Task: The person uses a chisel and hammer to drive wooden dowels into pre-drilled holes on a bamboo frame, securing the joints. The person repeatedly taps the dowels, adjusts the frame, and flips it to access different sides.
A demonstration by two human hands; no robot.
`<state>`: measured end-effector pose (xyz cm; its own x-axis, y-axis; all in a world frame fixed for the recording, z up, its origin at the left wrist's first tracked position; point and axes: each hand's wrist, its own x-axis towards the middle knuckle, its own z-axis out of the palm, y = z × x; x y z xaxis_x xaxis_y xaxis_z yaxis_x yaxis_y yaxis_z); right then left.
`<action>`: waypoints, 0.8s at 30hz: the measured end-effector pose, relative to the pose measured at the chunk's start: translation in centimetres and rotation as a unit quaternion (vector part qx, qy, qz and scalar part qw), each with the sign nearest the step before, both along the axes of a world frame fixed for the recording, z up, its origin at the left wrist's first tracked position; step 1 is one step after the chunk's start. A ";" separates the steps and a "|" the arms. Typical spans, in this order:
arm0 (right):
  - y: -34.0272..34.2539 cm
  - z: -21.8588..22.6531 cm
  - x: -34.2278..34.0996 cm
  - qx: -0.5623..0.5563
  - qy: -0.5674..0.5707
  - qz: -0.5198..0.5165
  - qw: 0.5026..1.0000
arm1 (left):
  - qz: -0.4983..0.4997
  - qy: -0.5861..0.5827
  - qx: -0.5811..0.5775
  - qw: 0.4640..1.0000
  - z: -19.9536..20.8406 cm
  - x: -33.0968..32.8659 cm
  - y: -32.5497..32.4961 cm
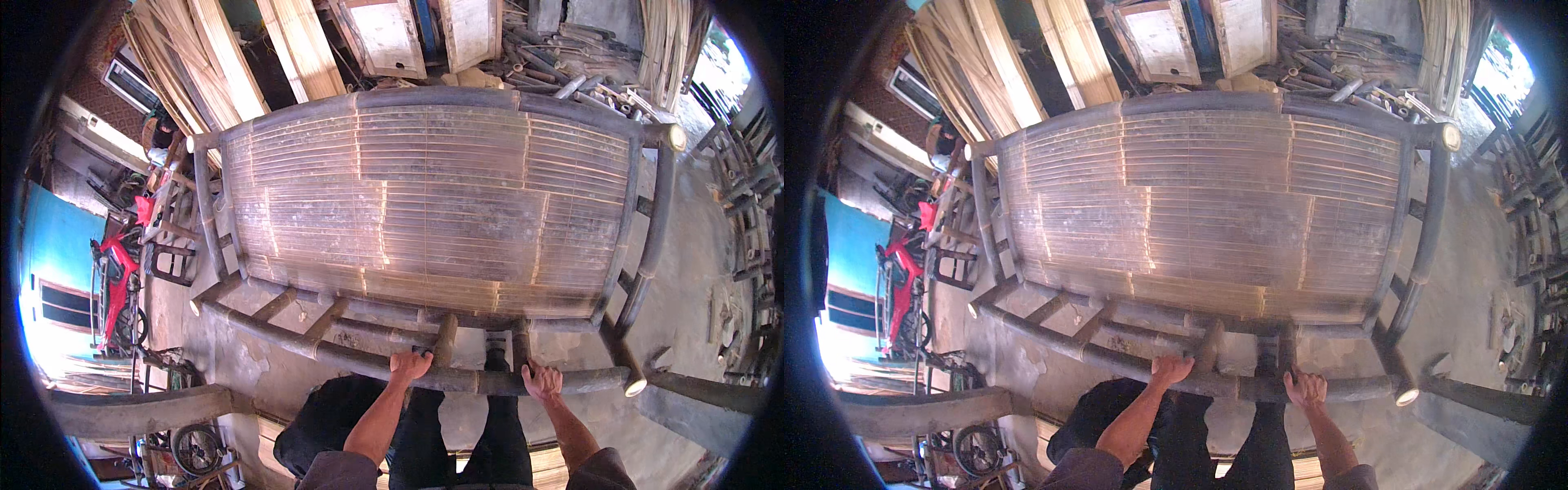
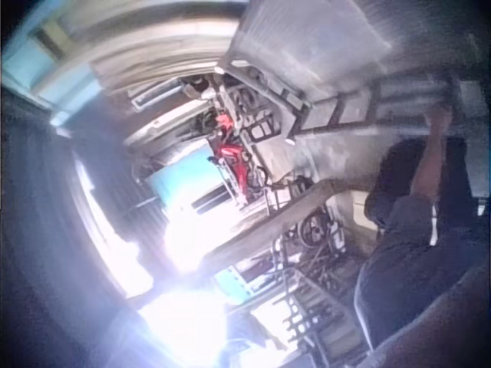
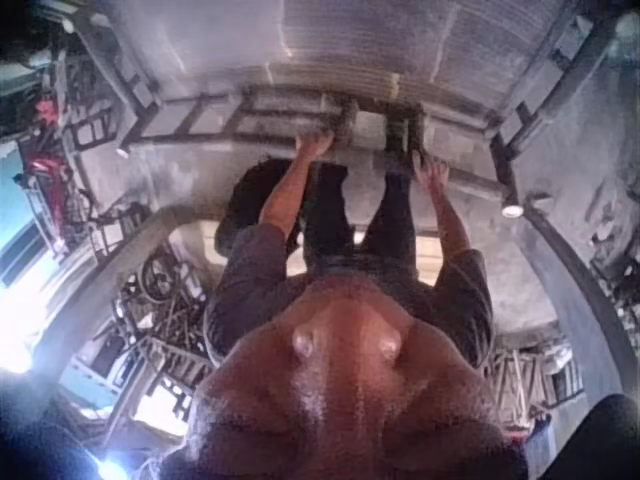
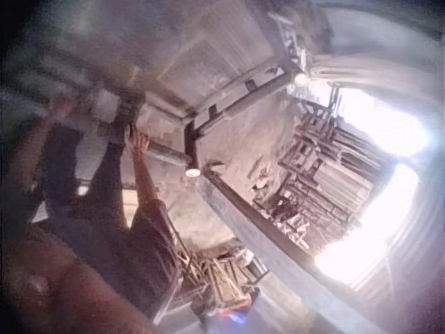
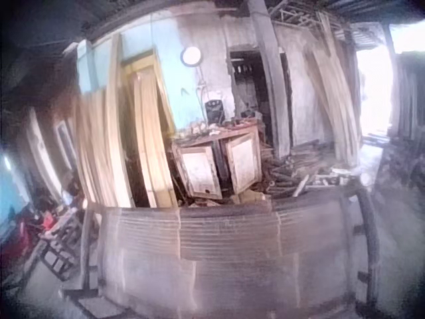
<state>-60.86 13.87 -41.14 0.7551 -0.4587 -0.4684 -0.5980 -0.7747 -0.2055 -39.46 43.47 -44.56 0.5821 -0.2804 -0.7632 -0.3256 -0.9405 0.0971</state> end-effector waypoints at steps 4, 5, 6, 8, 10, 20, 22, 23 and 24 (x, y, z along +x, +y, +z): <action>-1.2 0.2 0.1 -0.008 0.019 0.029 0.999 | -0.004 -0.010 -0.012 1.000 0.5 -0.3 -0.5; -1.4 0.6 0.5 -0.001 0.011 0.032 0.999 | 0.006 0.001 -0.008 1.000 0.5 -0.1 -0.7; -1.9 0.8 1.2 0.007 0.004 0.034 0.999 | 0.014 0.013 -0.003 1.000 0.6 0.1 -0.8; -2.6 1.9 1.7 0.011 0.000 0.037 0.999 | 0.017 0.025 0.004 1.000 1.6 0.3 -1.4; -3.7 2.3 1.7 0.006 0.001 0.046 0.999 | 0.009 0.041 0.000 0.999 3.7 0.9 -2.5; -5.8 13.2 7.6 -0.027 -0.007 -0.007 1.000 | 0.001 0.057 -0.017 0.998 13.1 6.1 -4.8; -6.2 14.1 7.7 -0.055 -0.023 -0.014 0.998 | -0.010 0.052 -0.034 0.998 15.0 6.7 -5.6; -6.2 13.7 8.3 -0.060 -0.031 -0.010 0.998 | -0.008 0.050 -0.035 0.998 15.7 7.6 -5.6; -6.4 13.1 7.8 -0.080 -0.063 -0.007 0.995 | -0.007 0.048 -0.037 0.998 16.3 8.2 -5.9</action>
<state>-53.06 7.47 -28.05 0.7959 -0.5308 -0.2910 -0.5867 -0.7950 -0.1544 -31.22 37.58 -28.21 0.5037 -0.3454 -0.7918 -0.3241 -0.9252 0.1974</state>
